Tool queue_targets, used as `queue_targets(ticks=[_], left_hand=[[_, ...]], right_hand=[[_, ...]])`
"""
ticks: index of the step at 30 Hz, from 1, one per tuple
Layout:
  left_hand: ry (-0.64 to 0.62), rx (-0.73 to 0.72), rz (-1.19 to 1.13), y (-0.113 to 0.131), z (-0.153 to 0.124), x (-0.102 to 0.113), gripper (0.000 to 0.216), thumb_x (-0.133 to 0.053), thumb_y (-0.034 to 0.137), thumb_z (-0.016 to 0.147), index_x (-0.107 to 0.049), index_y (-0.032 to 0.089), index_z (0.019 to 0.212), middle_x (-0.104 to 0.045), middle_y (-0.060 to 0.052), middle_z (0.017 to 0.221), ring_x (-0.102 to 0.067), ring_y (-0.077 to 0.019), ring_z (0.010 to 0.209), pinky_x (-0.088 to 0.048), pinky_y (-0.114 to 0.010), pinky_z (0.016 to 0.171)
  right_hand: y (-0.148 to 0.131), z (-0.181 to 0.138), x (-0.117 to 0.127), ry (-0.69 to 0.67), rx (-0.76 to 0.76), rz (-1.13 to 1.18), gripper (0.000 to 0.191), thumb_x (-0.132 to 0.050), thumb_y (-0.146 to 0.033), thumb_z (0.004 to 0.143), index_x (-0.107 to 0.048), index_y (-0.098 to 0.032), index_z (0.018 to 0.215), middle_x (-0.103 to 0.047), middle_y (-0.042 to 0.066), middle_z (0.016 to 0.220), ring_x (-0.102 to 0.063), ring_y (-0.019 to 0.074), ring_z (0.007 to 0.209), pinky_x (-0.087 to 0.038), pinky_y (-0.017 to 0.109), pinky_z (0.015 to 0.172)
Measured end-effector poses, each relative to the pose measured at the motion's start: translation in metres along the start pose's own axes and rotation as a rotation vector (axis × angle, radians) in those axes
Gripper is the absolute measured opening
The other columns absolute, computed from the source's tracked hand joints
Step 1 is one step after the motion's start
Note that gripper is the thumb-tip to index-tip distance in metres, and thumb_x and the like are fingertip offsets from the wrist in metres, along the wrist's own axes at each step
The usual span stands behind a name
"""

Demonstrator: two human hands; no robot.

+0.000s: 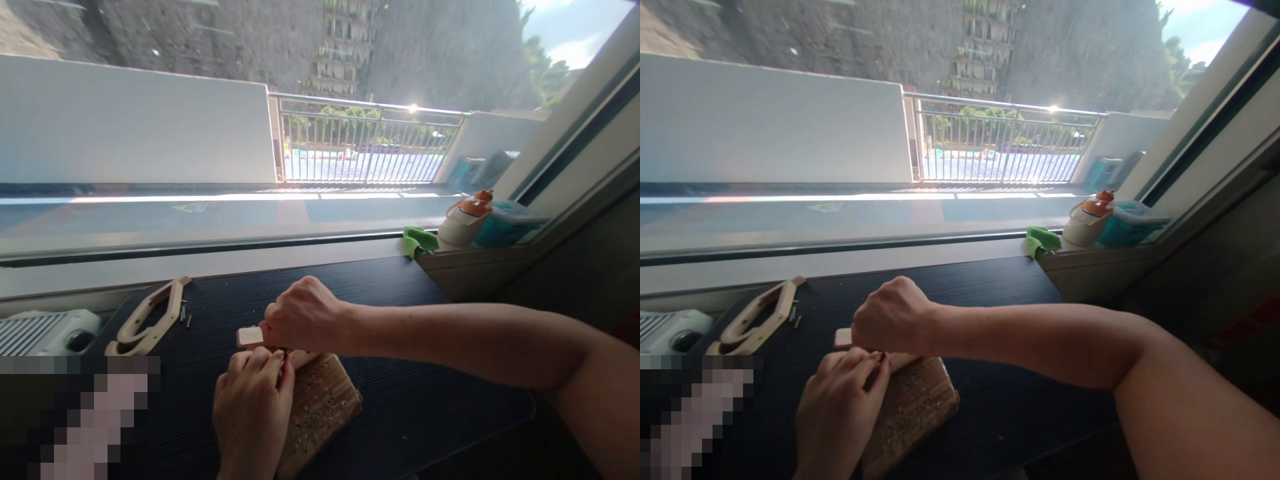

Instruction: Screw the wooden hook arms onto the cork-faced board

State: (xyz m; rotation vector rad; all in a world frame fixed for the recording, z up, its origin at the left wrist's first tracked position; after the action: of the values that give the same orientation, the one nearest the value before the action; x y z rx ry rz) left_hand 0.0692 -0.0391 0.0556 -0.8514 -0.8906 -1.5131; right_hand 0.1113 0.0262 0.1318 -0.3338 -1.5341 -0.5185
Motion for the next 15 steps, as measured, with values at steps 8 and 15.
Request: queue_targets(ticks=[8, 15], left_hand=[[-0.011, 0.011, -0.011, 0.001, 0.000, 0.004, 0.021, -0.050, 0.029, 0.082, -0.063, 0.023, 0.068, -0.064, -0.004, 0.073, -0.054, -0.0245, 0.081, -0.036, -0.034, 0.064], [-0.050, -0.016, -0.030, -0.001, -0.001, 0.003, 0.015, -0.055, 0.029, 0.079, -0.067, 0.022, 0.075, -0.061, -0.005, 0.077, -0.053, -0.0236, 0.080, -0.040, -0.034, 0.065]], right_hand=[[-0.017, -0.009, 0.021, -0.141, 0.349, 0.025, 0.020, -0.047, -0.023, 0.088, -0.063, -0.012, 0.093, -0.068, 0.007, 0.083, -0.064, 0.0192, 0.077, -0.038, 0.027, 0.054], [-0.017, -0.015, 0.011, -0.159, 0.492, 0.061, 0.017, -0.046, -0.012, 0.087, -0.062, -0.011, 0.094, -0.065, 0.007, 0.089, -0.061, 0.0183, 0.084, -0.041, 0.027, 0.061]])
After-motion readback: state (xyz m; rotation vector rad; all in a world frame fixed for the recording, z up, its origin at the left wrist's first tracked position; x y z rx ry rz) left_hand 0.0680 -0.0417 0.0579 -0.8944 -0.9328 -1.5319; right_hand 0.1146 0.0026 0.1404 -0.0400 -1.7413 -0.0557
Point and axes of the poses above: each hand's wrist, its own z-axis towards the middle knuckle, its own x-axis out of the back of the hand, y = z × x, the point moved 7 cm from there along z, towards the middle knuckle
